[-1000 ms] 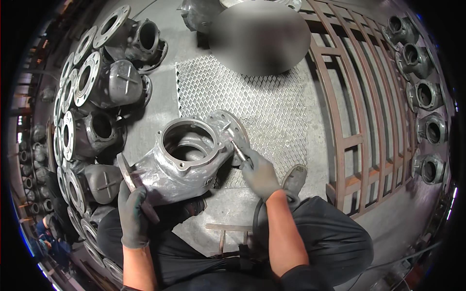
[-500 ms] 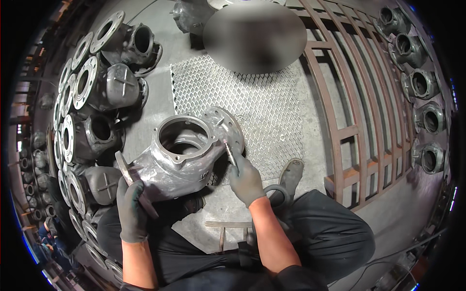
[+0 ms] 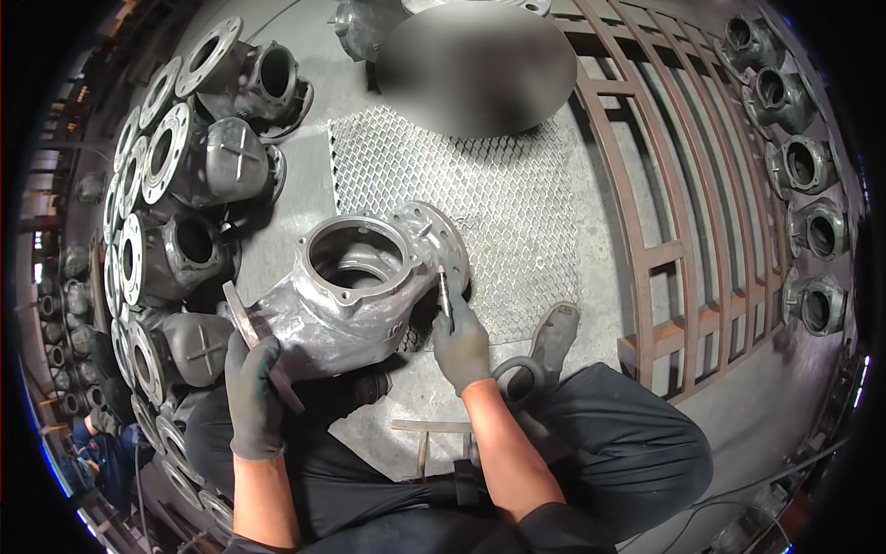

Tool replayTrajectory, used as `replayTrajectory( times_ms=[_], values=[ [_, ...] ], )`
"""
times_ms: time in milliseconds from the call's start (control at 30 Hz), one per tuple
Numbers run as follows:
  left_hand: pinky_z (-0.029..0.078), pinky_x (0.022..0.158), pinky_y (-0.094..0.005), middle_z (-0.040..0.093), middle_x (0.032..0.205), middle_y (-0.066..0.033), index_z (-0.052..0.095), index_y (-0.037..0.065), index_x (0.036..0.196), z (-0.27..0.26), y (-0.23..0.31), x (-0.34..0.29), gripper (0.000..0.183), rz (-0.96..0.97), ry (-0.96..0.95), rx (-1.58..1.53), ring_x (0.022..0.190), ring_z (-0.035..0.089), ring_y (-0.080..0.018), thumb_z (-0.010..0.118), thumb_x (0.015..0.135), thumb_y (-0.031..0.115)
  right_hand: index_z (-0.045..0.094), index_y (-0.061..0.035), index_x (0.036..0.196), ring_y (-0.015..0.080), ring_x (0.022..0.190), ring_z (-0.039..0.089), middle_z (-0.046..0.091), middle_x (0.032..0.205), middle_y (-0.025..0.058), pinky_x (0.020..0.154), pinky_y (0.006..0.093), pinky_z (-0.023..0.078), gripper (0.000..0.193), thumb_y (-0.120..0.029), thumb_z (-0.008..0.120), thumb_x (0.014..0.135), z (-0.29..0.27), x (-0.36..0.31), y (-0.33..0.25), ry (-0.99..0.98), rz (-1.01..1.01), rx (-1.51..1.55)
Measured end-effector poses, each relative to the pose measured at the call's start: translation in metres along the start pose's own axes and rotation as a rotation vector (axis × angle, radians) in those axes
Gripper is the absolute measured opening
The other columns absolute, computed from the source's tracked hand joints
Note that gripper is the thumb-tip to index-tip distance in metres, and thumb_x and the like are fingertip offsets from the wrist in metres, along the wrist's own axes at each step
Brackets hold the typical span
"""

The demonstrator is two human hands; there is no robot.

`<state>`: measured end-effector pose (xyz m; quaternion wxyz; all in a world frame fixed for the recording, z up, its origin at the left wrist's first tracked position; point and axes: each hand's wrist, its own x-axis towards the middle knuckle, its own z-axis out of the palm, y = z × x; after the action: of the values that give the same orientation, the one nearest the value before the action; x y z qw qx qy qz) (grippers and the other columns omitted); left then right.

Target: The person picks up a handheld pneumatic grinding tool and a metal valve casting, then grinds the outer seams, edges, and inner surfaces of the casting.

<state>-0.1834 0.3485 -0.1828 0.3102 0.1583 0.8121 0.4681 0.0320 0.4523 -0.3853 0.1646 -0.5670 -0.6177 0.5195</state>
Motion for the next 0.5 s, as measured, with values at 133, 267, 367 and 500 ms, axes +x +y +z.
replayTrajectory(
  times_ms=[133, 267, 367, 500],
  values=[
    [0.047, 0.08, -0.0299, 0.061, 0.1, -0.0045, 0.067, -0.002, 0.114, 0.002, 0.005, -0.001, 0.029, -0.01, 0.018, 0.019, 0.092, 0.057, -0.0142, 0.058, 0.101, 0.023, 0.057, -0.0091, 0.155, 0.0515, 0.106, 0.069, 0.071, 0.116, 0.0313, 0.093, 0.0543, 0.056, 0.056, -0.016, 0.063, 0.1, 0.001, -0.004, 0.002, -0.018, -0.015, 0.051],
    [0.046, 0.078, -0.0274, 0.06, 0.099, -0.0019, 0.064, 0.0, 0.122, 0.003, 0.011, -0.002, 0.032, -0.079, -0.028, -0.068, 0.088, 0.055, -0.0115, 0.061, 0.098, 0.022, 0.06, -0.0069, 0.152, 0.0505, 0.107, 0.069, 0.071, 0.118, 0.0297, 0.094, 0.0537, 0.056, 0.052, -0.015, 0.062, 0.101, -0.001, -0.004, -0.002, -0.008, -0.027, 0.003],
    [0.044, 0.04, -0.0277, 0.064, 0.092, -0.0075, 0.057, -0.002, 0.127, 0.006, 0.014, -0.003, 0.04, -0.102, -0.011, -0.105, 0.055, 0.058, -0.0137, 0.068, 0.094, 0.018, 0.06, -0.0041, 0.151, 0.0513, 0.109, 0.069, 0.071, 0.119, 0.0298, 0.096, 0.0535, 0.056, 0.05, -0.011, 0.06, 0.101, -0.001, -0.003, 0.002, 0.004, -0.077, -0.025],
    [0.045, 0.046, -0.0279, 0.064, 0.096, -0.0085, 0.054, -0.002, 0.128, 0.015, 0.018, -0.004, 0.047, 0.058, -0.014, -0.195, 0.058, 0.059, -0.0143, 0.075, 0.089, 0.014, 0.058, -0.0021, 0.153, 0.022, 0.088, 0.071, 0.073, 0.105, 0.0149, 0.078, 0.0372, 0.056, 0.052, -0.007, 0.06, 0.101, -0.009, 0.0, 0.032, -0.036, -0.118, 0.083]
  ],
)
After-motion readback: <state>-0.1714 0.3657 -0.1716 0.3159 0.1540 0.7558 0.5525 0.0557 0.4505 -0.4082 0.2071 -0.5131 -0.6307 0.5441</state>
